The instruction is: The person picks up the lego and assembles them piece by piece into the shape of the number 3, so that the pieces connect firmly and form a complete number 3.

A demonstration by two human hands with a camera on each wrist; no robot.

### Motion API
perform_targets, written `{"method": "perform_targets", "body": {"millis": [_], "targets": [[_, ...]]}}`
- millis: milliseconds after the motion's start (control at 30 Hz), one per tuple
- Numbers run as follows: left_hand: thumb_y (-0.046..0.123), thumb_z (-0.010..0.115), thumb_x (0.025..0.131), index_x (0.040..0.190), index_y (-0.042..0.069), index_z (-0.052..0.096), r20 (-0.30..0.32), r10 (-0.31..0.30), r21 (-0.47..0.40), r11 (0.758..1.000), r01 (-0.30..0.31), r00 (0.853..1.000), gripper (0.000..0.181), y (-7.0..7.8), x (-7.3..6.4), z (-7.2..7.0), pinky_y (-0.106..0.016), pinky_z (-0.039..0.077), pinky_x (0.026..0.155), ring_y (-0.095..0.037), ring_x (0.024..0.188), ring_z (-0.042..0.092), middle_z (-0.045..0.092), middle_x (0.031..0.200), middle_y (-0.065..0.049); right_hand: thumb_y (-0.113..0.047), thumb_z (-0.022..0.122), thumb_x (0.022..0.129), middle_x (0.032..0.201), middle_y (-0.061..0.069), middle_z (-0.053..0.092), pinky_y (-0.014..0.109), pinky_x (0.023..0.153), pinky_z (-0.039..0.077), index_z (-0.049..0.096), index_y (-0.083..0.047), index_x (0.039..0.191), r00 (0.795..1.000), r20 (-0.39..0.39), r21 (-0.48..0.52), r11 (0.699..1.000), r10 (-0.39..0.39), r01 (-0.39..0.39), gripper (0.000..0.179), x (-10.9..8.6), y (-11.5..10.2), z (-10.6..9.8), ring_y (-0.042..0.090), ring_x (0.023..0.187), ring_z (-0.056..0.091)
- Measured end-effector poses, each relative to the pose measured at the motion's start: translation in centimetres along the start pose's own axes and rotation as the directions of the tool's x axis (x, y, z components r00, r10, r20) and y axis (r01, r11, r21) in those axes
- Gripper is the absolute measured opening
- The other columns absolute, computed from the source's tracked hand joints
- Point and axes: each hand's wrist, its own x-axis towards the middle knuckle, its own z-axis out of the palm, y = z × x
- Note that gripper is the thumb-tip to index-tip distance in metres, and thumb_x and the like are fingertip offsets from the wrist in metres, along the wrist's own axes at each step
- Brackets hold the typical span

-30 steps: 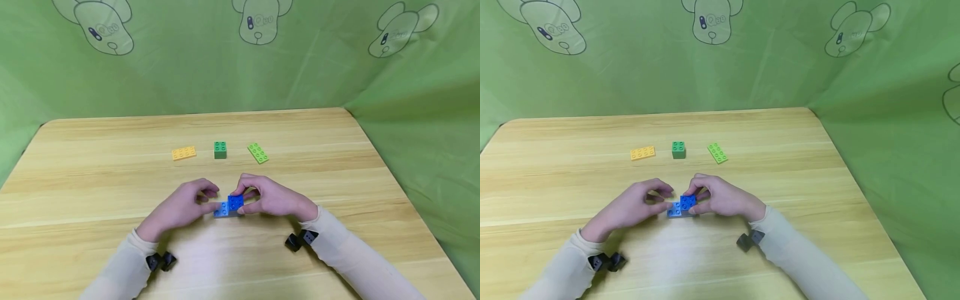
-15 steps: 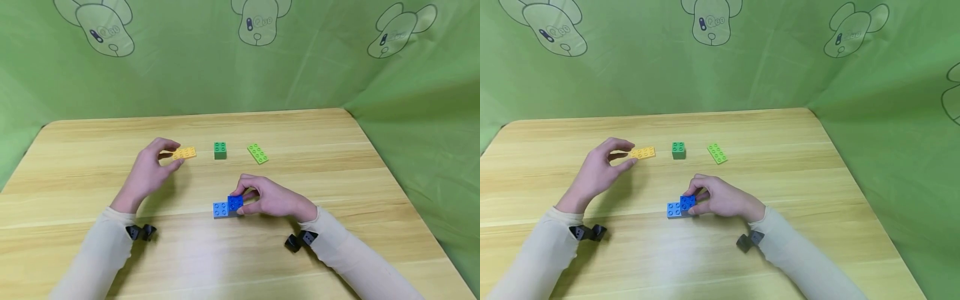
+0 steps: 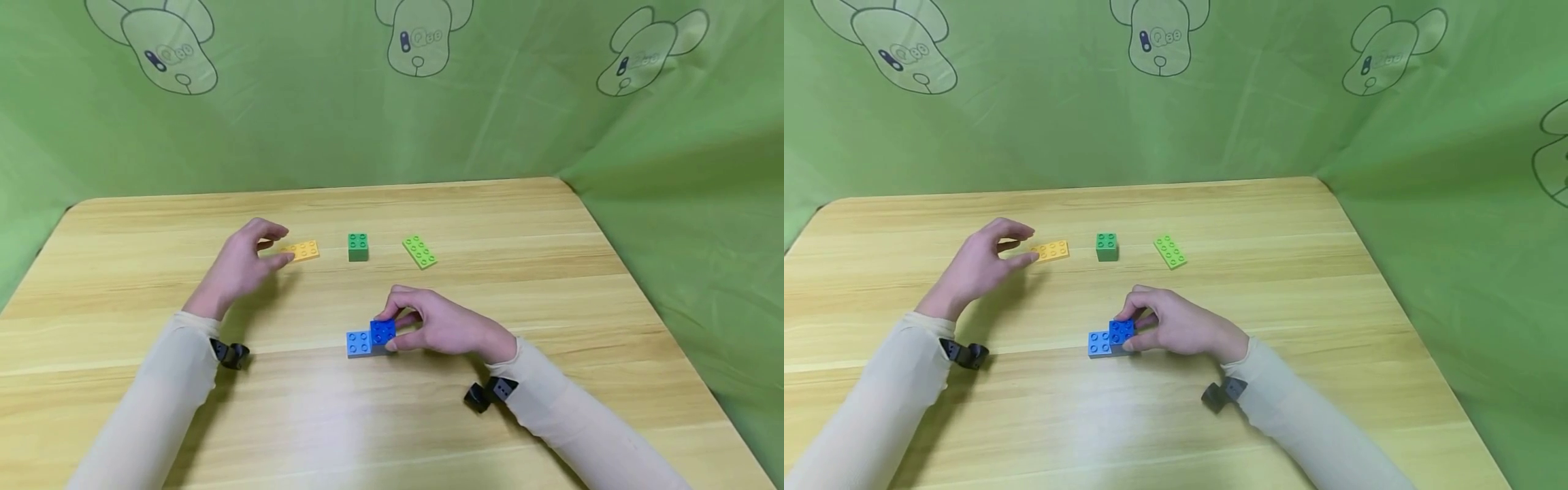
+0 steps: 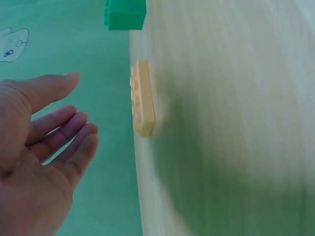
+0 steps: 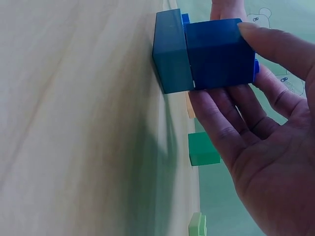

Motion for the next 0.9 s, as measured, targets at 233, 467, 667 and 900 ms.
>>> {"method": "perform_targets", "body": {"millis": [233,467,667,900], "targets": [[0.016,0.072,0.091,0.132,-0.004,0.053,0.095,-0.099,0.072,0.993,0.092,0.991,0.049,-0.7,0.9,-0.1,-0.052,0.039,0.106,-0.041,0.123,0.047,0.051,0.133,-0.019,-0.007,0.078,0.084,0.113,0.001,0.058,0.03,0.095,0.05,0.063,-0.012,0.1,1.0,0.006,-0.04,0.999,-0.013,0.013,0.022,0.2,-0.1,-0.2,0.014,0.109,0.06],[0.014,0.074,0.089,0.13,-0.007,0.054,0.115,-0.146,0.109,0.985,0.133,0.983,0.05,-1.3,1.6,0.3,-0.051,0.04,0.104,-0.039,0.118,0.05,0.052,0.128,-0.022,-0.007,0.078,0.084,0.113,0.002,0.058,0.031,0.095,0.05,0.063,-0.011,0.1,1.0,0.004,-0.03,1.0,0.003,-0.003,0.023,0.0,-0.1,0.0,0.014,0.108,0.061],[0.013,0.074,0.089,0.129,-0.008,0.054,0.16,-0.153,0.114,0.984,0.136,0.975,0.05,-1.6,2.3,0.4,-0.049,0.042,0.101,-0.037,0.113,0.052,0.053,0.125,-0.022,-0.007,0.078,0.084,0.113,0.002,0.058,0.032,0.094,0.051,0.063,-0.011,0.101,1.0,0.001,-0.028,1.0,-0.001,0.001,0.023,-0.1,0.0,0.0,0.015,0.108,0.062],[0.011,0.075,0.087,0.124,-0.009,0.057,0.184,-0.137,0.146,0.983,0.111,0.973,0.046,-1.8,2.7,0.6,-0.046,0.046,0.095,-0.034,0.105,0.054,0.055,0.119,-0.02,-0.006,0.079,0.084,0.113,0.002,0.058,0.031,0.094,0.051,0.063,-0.011,0.101,1.0,-0.005,-0.028,1.0,0.0,0.0,0.023,-0.1,0.0,0.1,0.015,0.108,0.061]]}}
